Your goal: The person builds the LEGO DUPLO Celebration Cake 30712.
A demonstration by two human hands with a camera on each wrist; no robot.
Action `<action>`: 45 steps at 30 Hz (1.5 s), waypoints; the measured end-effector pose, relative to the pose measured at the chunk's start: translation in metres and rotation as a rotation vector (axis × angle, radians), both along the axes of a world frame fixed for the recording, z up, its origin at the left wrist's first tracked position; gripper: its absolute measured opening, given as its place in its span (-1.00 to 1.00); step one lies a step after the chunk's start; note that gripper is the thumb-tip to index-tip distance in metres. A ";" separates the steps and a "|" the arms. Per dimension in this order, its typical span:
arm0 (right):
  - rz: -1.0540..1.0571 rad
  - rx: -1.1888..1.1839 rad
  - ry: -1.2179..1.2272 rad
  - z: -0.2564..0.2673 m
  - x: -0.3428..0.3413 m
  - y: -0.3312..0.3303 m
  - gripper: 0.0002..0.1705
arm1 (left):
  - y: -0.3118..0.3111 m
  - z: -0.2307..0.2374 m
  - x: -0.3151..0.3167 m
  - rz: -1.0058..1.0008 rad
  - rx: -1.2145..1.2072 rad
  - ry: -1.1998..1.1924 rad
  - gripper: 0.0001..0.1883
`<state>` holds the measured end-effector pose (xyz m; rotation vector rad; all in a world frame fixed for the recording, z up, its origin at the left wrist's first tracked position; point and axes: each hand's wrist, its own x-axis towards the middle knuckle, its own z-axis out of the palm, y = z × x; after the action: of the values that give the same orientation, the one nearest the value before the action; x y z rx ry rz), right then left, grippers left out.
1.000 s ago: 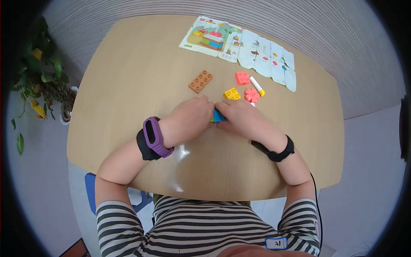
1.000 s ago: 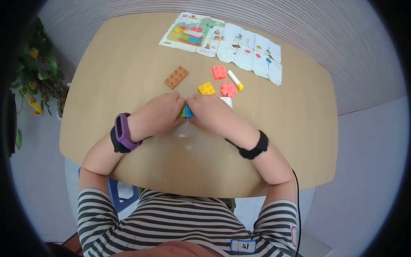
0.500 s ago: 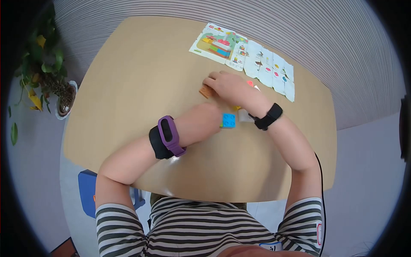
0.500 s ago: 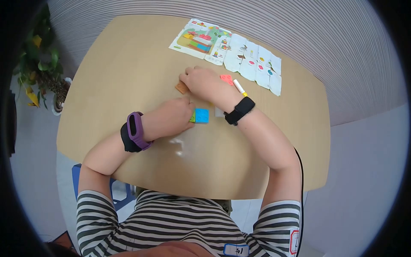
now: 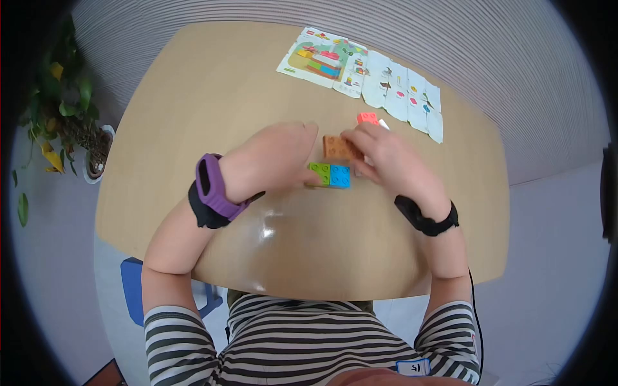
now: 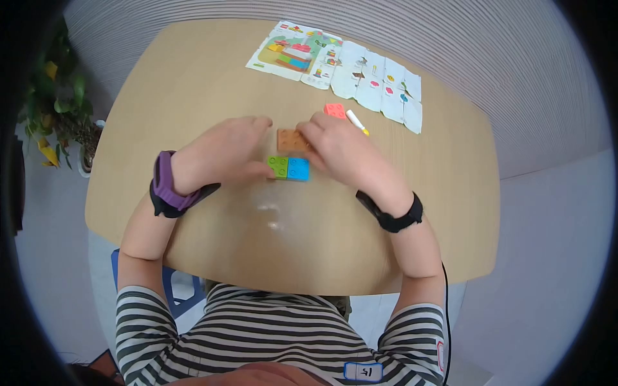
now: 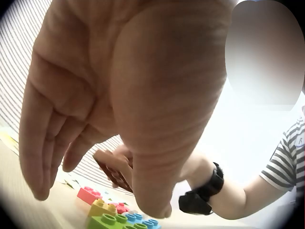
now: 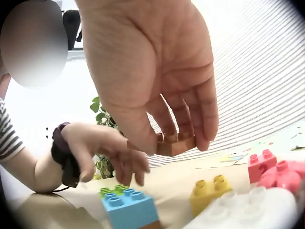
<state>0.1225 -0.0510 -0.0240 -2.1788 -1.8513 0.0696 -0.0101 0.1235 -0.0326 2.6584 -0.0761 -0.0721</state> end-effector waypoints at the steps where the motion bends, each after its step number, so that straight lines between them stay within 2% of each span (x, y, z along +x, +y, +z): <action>1: 0.018 0.004 -0.001 -0.005 -0.005 -0.005 -0.70 | -0.001 0.001 0.001 0.046 -0.012 -0.019 -0.49; 4: 0.053 -0.022 0.003 -0.015 -0.016 -0.009 -0.65 | -0.008 -0.010 -0.002 -0.042 -0.033 -0.173 -0.57; 6: 0.038 -0.096 0.029 -0.014 -0.020 -0.010 -0.56 | -0.013 -0.012 -0.003 -0.067 0.031 -0.088 -0.64; 13: 0.046 -0.111 -0.038 -0.020 -0.020 -0.013 -0.58 | -0.019 -0.018 -0.002 -0.069 0.120 -0.057 -0.74; 22: 0.033 -0.182 0.040 -0.022 -0.023 -0.010 -0.58 | -0.020 -0.023 -0.002 -0.079 0.126 -0.023 -0.81; 31: 0.005 -0.247 0.051 -0.029 -0.030 -0.010 -0.73 | -0.019 -0.023 0.001 -0.108 0.045 -0.032 -0.84; 34: -0.044 -0.271 0.122 -0.031 -0.027 -0.002 -0.74 | -0.022 -0.025 -0.001 -0.113 0.106 -0.090 -0.85; 37: -0.004 -0.145 0.069 -0.038 -0.027 -0.004 -0.77 | -0.021 -0.028 0.001 -0.081 0.118 -0.093 -0.86; 40: -0.106 -0.270 0.074 -0.033 -0.031 0.001 -0.75 | -0.020 -0.024 0.002 -0.076 0.124 -0.023 -0.84; 43: -0.108 -0.249 0.095 -0.031 -0.027 -0.002 -0.67 | -0.018 -0.029 0.002 -0.065 0.139 -0.033 -0.77; 45: -0.112 -0.122 0.067 -0.018 -0.021 -0.011 -0.67 | -0.020 -0.025 0.001 -0.077 0.100 -0.135 -0.71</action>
<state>0.1019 -0.0616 -0.0424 -2.3267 -1.7275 0.2360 -0.0089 0.1038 -0.0574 2.7572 -0.2250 0.0810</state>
